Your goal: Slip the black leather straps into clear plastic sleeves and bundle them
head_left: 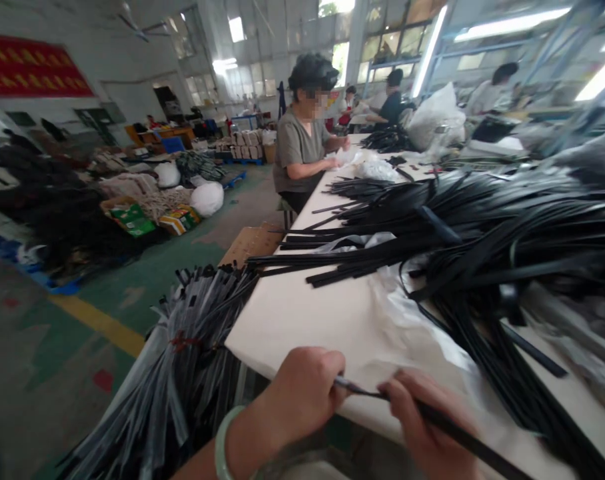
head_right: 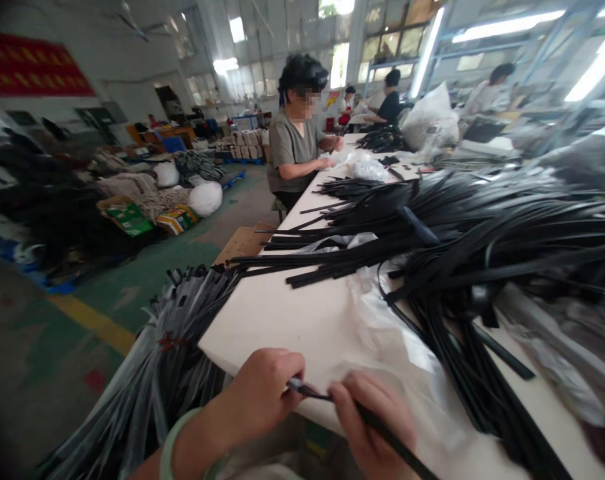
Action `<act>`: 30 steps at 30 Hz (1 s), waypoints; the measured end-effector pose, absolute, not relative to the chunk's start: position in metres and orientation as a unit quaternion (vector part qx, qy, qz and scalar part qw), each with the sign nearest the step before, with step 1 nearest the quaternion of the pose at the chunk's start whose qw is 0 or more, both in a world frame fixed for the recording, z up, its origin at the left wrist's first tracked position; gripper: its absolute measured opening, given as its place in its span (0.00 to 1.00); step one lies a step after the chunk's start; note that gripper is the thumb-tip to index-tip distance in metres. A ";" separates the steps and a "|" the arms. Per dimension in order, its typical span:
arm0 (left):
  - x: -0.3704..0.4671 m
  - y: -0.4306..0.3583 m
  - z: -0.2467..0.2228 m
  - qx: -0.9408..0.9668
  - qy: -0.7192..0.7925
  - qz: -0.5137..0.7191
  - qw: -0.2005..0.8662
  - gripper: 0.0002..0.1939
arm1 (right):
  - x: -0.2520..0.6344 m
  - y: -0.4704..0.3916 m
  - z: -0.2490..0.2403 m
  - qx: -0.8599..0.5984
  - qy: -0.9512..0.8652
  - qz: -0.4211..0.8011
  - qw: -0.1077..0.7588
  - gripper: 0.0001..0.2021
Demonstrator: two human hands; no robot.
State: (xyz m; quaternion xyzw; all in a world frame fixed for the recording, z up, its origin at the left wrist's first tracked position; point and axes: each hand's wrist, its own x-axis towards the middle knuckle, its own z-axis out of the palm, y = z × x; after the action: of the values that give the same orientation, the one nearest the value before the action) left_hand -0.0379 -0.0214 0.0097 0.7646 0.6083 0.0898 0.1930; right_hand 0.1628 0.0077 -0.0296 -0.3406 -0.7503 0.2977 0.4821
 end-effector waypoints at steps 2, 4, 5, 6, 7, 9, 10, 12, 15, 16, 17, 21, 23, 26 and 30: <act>-0.032 -0.018 0.006 0.776 0.590 0.096 0.202 0.13 | 0.150 0.014 -0.026 -0.327 -0.758 0.327 0.460 0.12; -0.031 -0.015 0.002 0.767 0.598 0.085 0.215 0.14 | 0.147 0.018 -0.026 -0.346 -0.731 0.332 0.485 0.08; -0.032 -0.013 0.001 0.758 0.609 0.076 0.221 0.15 | 0.149 0.018 -0.026 -0.368 -0.705 0.328 0.509 0.07; -0.033 -0.011 0.001 0.749 0.620 0.067 0.225 0.16 | 0.152 0.017 -0.026 -0.395 -0.674 0.323 0.534 0.07; -0.034 -0.008 0.001 0.741 0.628 0.060 0.229 0.16 | 0.155 0.016 -0.026 -0.416 -0.648 0.319 0.552 0.07; -0.034 -0.004 0.003 0.736 0.631 0.057 0.238 0.15 | 0.155 0.014 -0.026 -0.421 -0.638 0.334 0.551 0.09; -0.032 -0.001 0.003 0.738 0.625 0.059 0.246 0.13 | 0.153 0.015 -0.027 -0.404 -0.655 0.351 0.533 0.09; -0.027 0.002 0.003 0.743 0.608 0.071 0.269 0.10 | 0.146 0.018 -0.029 -0.365 -0.693 0.379 0.493 0.10; -0.021 0.005 0.000 0.738 0.585 0.097 0.322 0.07 | 0.140 0.023 -0.032 -0.340 -0.725 0.400 0.446 0.10; -0.019 0.006 -0.001 0.732 0.582 0.104 0.339 0.07 | 0.140 0.024 -0.032 -0.331 -0.740 0.402 0.426 0.09; -0.019 0.006 -0.002 0.726 0.580 0.108 0.354 0.06 | 0.141 0.024 -0.032 -0.318 -0.761 0.399 0.401 0.08; -0.023 0.007 0.005 0.707 0.562 0.121 0.412 0.03 | 0.146 0.019 -0.026 -0.282 -0.836 0.335 0.331 0.10; -0.033 0.003 0.008 0.699 0.548 0.139 0.438 0.09 | 0.149 0.019 -0.020 -0.302 -0.828 0.313 0.355 0.10; -0.063 -0.013 0.000 0.660 0.566 0.174 0.462 0.15 | 0.159 0.024 -0.010 -0.378 -0.750 0.304 0.450 0.09; -0.115 -0.054 -0.033 0.572 0.617 0.231 0.489 0.23 | 0.173 0.032 -0.004 -0.501 -0.642 0.322 0.483 0.14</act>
State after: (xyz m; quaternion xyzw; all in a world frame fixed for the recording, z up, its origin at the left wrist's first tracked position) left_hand -0.1147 -0.0544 -0.0332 0.5722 0.6167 0.2307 0.4889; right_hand 0.1729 0.0321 -0.0042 -0.5011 -0.6419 0.3218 0.4830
